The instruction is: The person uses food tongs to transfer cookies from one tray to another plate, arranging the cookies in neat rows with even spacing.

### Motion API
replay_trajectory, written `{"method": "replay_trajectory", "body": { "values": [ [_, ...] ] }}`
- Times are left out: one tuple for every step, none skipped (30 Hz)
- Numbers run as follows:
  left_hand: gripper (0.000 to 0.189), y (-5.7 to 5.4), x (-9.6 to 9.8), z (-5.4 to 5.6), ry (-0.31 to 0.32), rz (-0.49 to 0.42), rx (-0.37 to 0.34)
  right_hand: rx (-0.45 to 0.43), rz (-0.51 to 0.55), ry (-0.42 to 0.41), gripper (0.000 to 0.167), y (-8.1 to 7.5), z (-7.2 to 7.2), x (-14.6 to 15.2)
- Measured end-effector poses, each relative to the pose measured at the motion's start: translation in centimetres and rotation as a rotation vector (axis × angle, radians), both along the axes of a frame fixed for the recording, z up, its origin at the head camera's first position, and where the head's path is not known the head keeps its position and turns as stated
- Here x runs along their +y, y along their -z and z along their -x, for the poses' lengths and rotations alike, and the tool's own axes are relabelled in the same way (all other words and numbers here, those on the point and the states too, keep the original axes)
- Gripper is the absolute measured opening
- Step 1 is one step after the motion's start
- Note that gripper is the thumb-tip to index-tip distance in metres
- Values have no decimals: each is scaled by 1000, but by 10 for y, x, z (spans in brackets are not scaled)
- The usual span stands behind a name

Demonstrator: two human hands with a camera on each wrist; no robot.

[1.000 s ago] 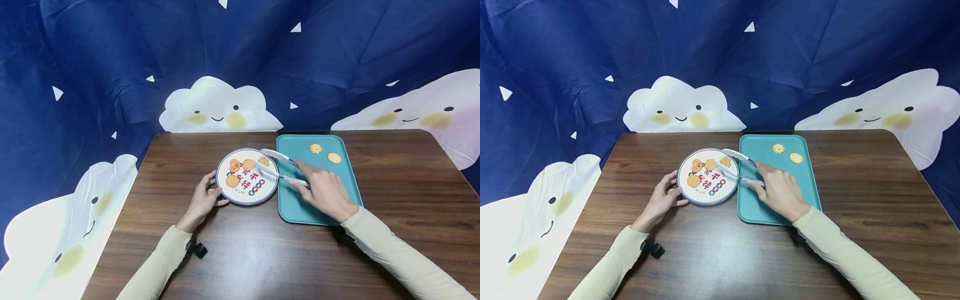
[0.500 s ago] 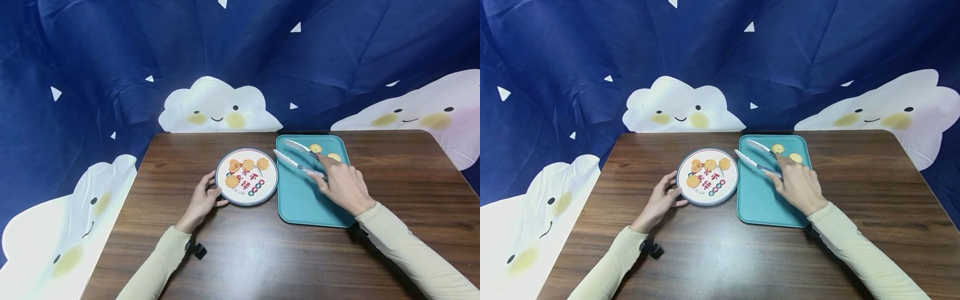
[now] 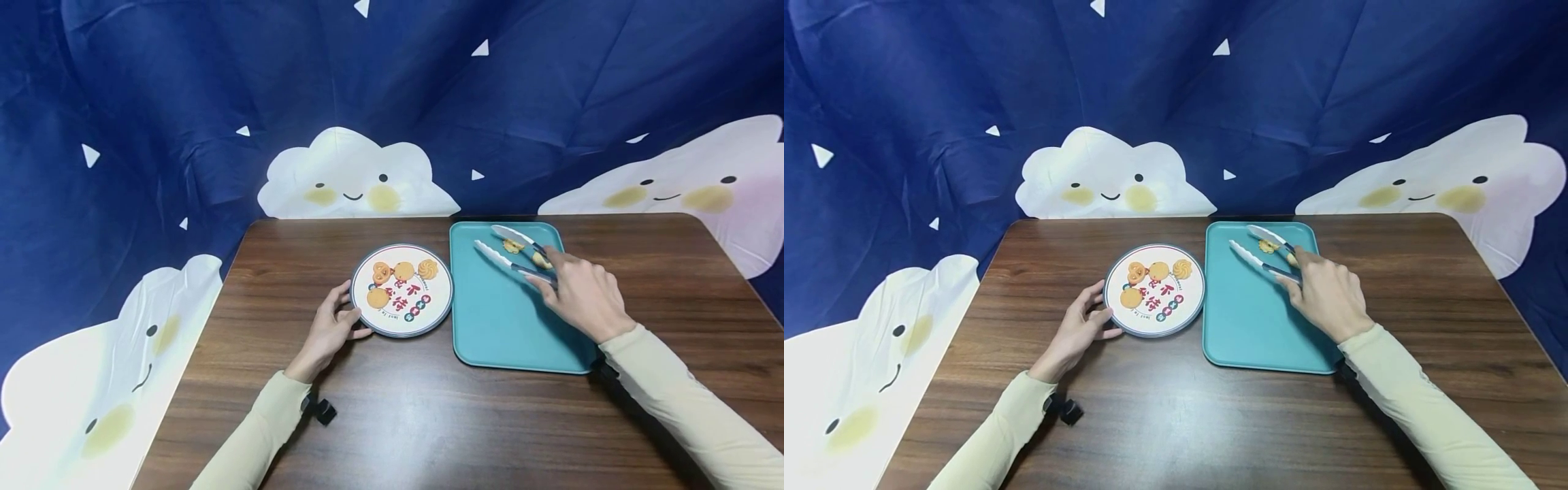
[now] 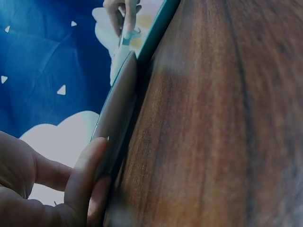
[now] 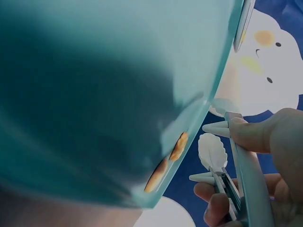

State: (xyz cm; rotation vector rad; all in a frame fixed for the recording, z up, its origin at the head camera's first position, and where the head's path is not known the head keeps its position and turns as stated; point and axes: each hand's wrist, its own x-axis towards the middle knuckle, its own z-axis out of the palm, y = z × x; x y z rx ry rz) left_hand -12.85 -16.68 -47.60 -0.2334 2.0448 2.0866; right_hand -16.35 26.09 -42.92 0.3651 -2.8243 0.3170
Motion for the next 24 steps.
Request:
{"method": "replay_trajectory", "body": {
  "values": [
    [68, 0, 0, 0, 1, 1, -1, -7, -5, 6, 67, 0, 0, 2],
    [68, 0, 0, 0, 3, 1, -1, -15, -8, 12, 67, 0, 0, 4],
    [68, 0, 0, 0, 3, 1, -2, -21, -11, 19, 67, 0, 0, 6],
    [68, 0, 0, 0, 3, 1, -3, -27, -14, 25, 67, 0, 0, 7],
    [68, 0, 1, 0, 3, 2, -3, -31, -15, 30, 66, 0, 0, 9],
    [68, -1, 1, 0, 4, 2, -3, -38, -15, 34, 66, 0, 0, 10],
    [68, 0, 1, 0, 5, 4, -2, -44, -16, 40, 66, 0, 0, 12],
    [68, 0, 1, 0, 5, 3, -2, -49, -17, 45, 65, 0, 0, 14],
    [68, 0, 1, 0, 4, 3, -2, -55, -18, 50, 65, 0, 1, 15],
    [68, 0, 1, 0, 4, 2, -2, -62, -19, 54, 66, 0, 1, 16],
    [68, 0, 1, 1, 5, 2, -1, -67, -18, 57, 67, 0, 1, 18],
    [68, 0, 1, 1, 5, 4, 1, -74, -18, 61, 67, -1, 1, 19],
    [68, 0, 1, 1, 4, 4, 1, -80, -18, 65, 68, -1, 1, 20],
    [68, 0, 1, 1, 3, 4, 0, -84, -18, 68, 69, -1, 1, 21],
    [68, -1, 1, 0, 2, 5, 0, -89, -18, 71, 69, -2, 0, 22],
    [68, 0, 1, 0, 2, 6, 1, -93, -18, 74, 70, -2, 0, 23],
    [68, 0, 1, 0, 2, 6, 2, -94, -17, 77, 69, -3, 0, 24],
    [68, 0, 1, 0, 2, 6, 2, -97, -16, 79, 69, -3, -1, 25],
    [68, 1, 1, 0, 3, 5, 2, -99, -15, 81, 69, -3, -1, 26],
    [68, 1, 1, 0, 2, 3, 1, -99, -13, 82, 68, -3, -2, 27],
    [68, 1, 1, 0, 2, 3, 2, -101, -13, 84, 68, -3, -2, 28],
    [68, 2, 0, 0, 4, 3, 3, -102, -13, 84, 68, -4, -3, 29],
    [68, 2, 0, 0, 3, 3, 3, -103, -13, 85, 68, -3, -3, 30],
    [68, 2, 0, 0, 3, 3, 3, -104, -13, 86, 68, -3, -3, 31]
  ]
}}
